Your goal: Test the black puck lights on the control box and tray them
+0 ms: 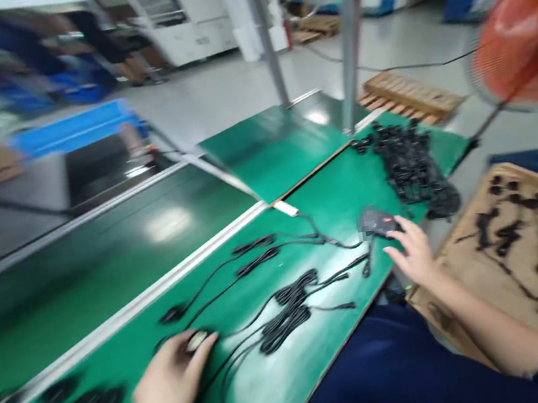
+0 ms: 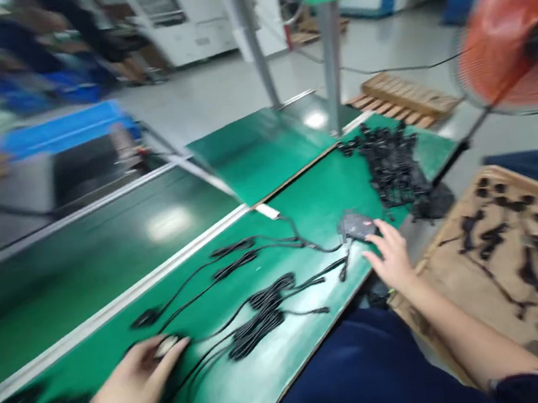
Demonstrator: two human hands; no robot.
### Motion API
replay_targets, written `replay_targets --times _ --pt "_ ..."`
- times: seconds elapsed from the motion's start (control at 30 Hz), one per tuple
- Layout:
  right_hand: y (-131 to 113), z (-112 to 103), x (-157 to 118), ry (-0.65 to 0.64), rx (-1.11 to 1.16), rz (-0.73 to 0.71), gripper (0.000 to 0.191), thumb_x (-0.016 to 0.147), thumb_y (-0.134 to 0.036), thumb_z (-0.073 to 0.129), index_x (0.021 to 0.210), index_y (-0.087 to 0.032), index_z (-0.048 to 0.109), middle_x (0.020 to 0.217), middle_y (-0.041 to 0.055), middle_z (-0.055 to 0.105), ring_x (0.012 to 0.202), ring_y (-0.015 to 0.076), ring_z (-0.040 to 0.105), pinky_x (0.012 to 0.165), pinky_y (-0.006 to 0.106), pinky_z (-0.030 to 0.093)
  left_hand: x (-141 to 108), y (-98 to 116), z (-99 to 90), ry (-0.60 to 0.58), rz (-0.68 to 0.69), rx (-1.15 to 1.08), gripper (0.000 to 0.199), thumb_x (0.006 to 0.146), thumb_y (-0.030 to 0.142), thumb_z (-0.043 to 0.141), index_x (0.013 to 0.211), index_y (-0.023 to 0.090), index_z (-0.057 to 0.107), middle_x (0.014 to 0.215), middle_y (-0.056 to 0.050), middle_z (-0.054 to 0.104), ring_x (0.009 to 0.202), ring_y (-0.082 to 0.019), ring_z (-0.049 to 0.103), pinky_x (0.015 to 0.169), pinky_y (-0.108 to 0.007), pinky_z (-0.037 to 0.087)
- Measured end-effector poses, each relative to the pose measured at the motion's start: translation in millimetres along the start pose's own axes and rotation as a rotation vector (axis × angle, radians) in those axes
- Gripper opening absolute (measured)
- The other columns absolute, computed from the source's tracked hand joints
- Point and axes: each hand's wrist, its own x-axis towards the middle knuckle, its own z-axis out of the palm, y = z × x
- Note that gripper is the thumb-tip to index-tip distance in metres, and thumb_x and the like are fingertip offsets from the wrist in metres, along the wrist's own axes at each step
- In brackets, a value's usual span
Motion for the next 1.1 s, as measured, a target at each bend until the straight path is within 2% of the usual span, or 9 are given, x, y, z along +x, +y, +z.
replay_targets --times 0.07,0.13,0.23,0.33,0.63,0.8,0.93,1.1 --pt "9.0 4.6 1.4 0.032 0.02 -0.036 0.033 0.092 -0.037 0.07 0.122 -0.022 0.066 0.153 0.0156 0.048 0.136 0.0355 0.051 0.112 0.057 0.043 -8.8 -5.8 -4.6 0.033 0.023 -0.116 0.047 0.071 0.071 0.059 0.088 0.027 0.062 0.081 -0.003 0.074 0.075 -0.027 0.07 0.067 -0.038 0.056" --pt "18.8 13.2 3.3 0.035 0.036 -0.068 0.036 0.091 -0.038 0.073 0.122 -0.021 0.067 0.154 0.0157 0.048 0.135 0.0358 0.052 0.112 0.055 0.043 -10.0 -10.8 -2.5 0.05 0.042 -0.161 0.046 0.076 0.066 0.061 0.092 0.024 0.063 0.081 -0.005 0.072 0.075 -0.025 0.068 0.069 -0.036 0.054" --pt "24.6 20.4 2.5 0.073 0.029 -0.045 0.036 0.092 -0.041 0.071 0.12 -0.019 0.068 0.154 0.0157 0.048 0.135 0.0374 0.052 0.112 0.055 0.043 -9.9 -16.2 3.7 0.058 0.032 -0.182 0.041 0.081 0.059 0.063 0.097 0.021 0.064 0.078 -0.003 0.067 0.071 -0.021 0.062 0.069 -0.033 0.05" --pt "21.8 18.9 0.2 0.073 0.014 -0.035 0.037 0.093 -0.044 0.069 0.12 -0.019 0.069 0.154 0.0155 0.049 0.135 0.0381 0.052 0.112 0.055 0.043 -13.6 -18.2 7.0 0.063 0.024 -0.208 0.04 0.082 0.056 0.065 0.099 0.02 0.063 0.077 -0.001 0.064 0.068 -0.019 0.057 0.068 -0.032 0.048" --pt "11.7 13.8 4.9 0.055 0.006 0.0 0.033 0.093 -0.043 0.067 0.116 -0.02 0.07 0.152 0.0152 0.05 0.135 0.0371 0.053 0.111 0.054 0.044 -23.9 -20.5 3.5 0.071 0.035 -0.174 0.04 0.082 0.056 0.067 0.099 0.02 0.065 0.075 0.0 0.061 0.064 -0.017 0.055 0.067 -0.031 0.047" --pt "10.9 12.8 4.2 0.004 -0.015 0.044 0.032 0.093 -0.043 0.066 0.116 -0.021 0.069 0.153 0.015 0.05 0.136 0.0345 0.052 0.113 0.05 0.042 -36.8 -21.1 2.7 0.101 0.049 -0.144 0.045 0.083 0.059 0.066 0.104 0.018 0.065 0.08 -0.002 0.064 0.068 -0.019 0.059 0.071 -0.034 0.051" --pt "12.0 14.9 4.0 0.014 -0.042 0.058 0.03 0.094 -0.044 0.065 0.112 -0.022 0.069 0.151 0.0158 0.051 0.137 0.0324 0.052 0.113 0.044 0.041 -43.5 -19.8 2.1 0.106 0.052 -0.144 0.045 0.088 0.057 0.064 0.107 0.017 0.066 0.084 -0.005 0.067 0.071 -0.021 0.061 0.074 -0.035 0.052" --pt "17.2 21.5 0.8 0.045 -0.035 0.051 0.032 0.094 -0.047 0.064 0.115 -0.022 0.068 0.151 0.0165 0.051 0.138 0.0333 0.051 0.113 0.046 0.041 -44.2 -17.0 1.6 0.205 0.134 -0.111 0.035 0.098 0.048 0.052 0.101 0.019 0.071 0.1 -0.011 0.072 0.093 -0.025 0.065 0.087 -0.04 0.053"
